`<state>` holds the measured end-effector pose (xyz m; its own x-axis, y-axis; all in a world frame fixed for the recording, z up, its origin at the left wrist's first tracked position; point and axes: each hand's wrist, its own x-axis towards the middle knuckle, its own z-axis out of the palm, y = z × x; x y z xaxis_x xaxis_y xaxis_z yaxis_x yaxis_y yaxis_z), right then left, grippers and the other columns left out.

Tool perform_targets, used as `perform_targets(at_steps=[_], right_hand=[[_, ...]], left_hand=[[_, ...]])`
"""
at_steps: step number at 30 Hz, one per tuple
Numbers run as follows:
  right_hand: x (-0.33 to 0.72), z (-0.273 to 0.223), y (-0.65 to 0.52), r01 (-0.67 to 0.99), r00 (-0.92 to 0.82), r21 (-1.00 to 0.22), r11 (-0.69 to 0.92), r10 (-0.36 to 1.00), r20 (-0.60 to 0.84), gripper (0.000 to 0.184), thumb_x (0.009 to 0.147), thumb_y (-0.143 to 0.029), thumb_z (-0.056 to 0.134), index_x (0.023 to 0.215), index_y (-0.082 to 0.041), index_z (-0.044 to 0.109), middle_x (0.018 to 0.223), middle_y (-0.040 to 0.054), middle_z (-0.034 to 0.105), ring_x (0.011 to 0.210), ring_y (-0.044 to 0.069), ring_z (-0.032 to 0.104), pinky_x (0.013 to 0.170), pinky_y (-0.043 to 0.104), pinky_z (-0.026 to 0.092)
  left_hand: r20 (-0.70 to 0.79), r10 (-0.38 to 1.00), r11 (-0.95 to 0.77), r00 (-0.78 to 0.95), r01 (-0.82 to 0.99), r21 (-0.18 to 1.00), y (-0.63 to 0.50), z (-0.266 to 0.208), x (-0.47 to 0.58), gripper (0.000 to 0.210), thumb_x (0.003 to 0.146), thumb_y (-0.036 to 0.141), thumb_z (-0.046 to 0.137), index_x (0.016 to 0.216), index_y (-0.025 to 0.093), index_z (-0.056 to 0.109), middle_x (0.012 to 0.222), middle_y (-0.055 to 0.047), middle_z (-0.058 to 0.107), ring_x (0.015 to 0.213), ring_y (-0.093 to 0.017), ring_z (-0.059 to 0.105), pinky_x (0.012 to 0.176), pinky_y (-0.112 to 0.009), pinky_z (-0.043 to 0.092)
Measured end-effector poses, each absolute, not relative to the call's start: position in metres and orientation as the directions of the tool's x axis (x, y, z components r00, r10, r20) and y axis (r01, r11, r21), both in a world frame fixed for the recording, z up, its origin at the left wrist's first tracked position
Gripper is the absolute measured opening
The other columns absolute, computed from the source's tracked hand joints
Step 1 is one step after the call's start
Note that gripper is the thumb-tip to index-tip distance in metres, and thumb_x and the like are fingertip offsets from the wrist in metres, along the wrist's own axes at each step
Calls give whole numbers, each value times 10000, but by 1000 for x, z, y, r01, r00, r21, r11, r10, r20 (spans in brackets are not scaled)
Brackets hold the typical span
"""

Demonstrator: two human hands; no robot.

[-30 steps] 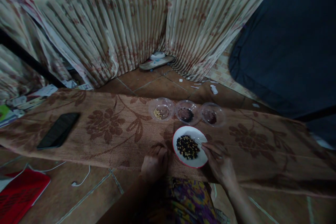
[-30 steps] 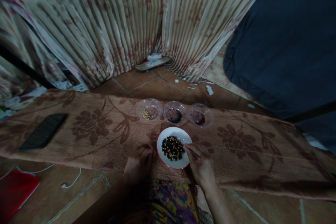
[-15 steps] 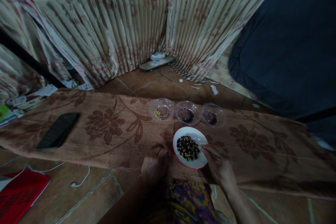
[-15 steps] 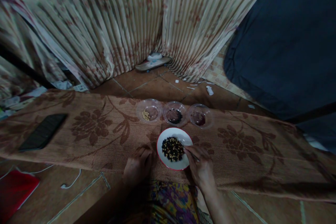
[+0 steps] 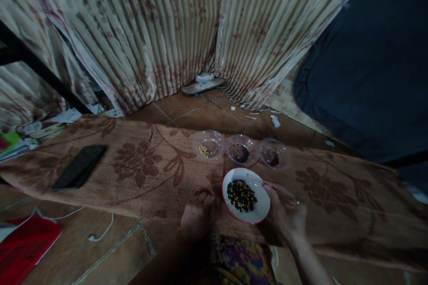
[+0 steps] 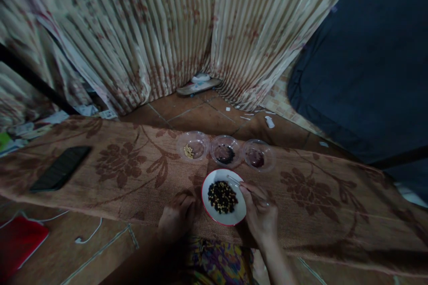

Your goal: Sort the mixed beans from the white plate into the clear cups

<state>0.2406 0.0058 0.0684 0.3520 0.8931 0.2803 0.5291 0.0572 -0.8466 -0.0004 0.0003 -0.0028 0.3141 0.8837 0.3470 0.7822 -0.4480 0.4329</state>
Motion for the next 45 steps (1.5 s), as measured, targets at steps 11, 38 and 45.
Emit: perform_targets(at_steps=[11, 38, 45], right_hand=[[162, 108, 92, 384, 240, -856, 346, 858, 455, 235, 852, -376, 608, 866, -184, 743, 919, 88, 750, 877, 215, 688, 822, 351, 535], [264, 68, -41, 621, 238, -781, -62, 965, 113, 310, 878, -454, 580, 990, -207, 729, 1012, 97, 729, 894, 237, 693, 769, 339, 557], [262, 60, -47, 629, 260, -773, -79, 959, 113, 274, 876, -456, 580, 955, -240, 730, 1010, 72, 732, 965, 242, 681, 831, 356, 549]], left_hand=[[345, 881, -454, 323, 782, 427, -1, -8, -2, 132, 844, 120, 520, 918, 220, 565, 826, -31, 603, 778, -164, 582, 694, -281, 495], [327, 884, -451, 334, 792, 412, 2, 1, -2, 183, 941, 217, 420, 840, 216, 572, 802, -31, 614, 754, -148, 581, 671, -260, 474], [328, 882, -457, 338, 784, 420, 3, 2, -2, 195, 951, 233, 406, 826, 216, 555, 798, -26, 608, 741, -147, 577, 675, -263, 472]])
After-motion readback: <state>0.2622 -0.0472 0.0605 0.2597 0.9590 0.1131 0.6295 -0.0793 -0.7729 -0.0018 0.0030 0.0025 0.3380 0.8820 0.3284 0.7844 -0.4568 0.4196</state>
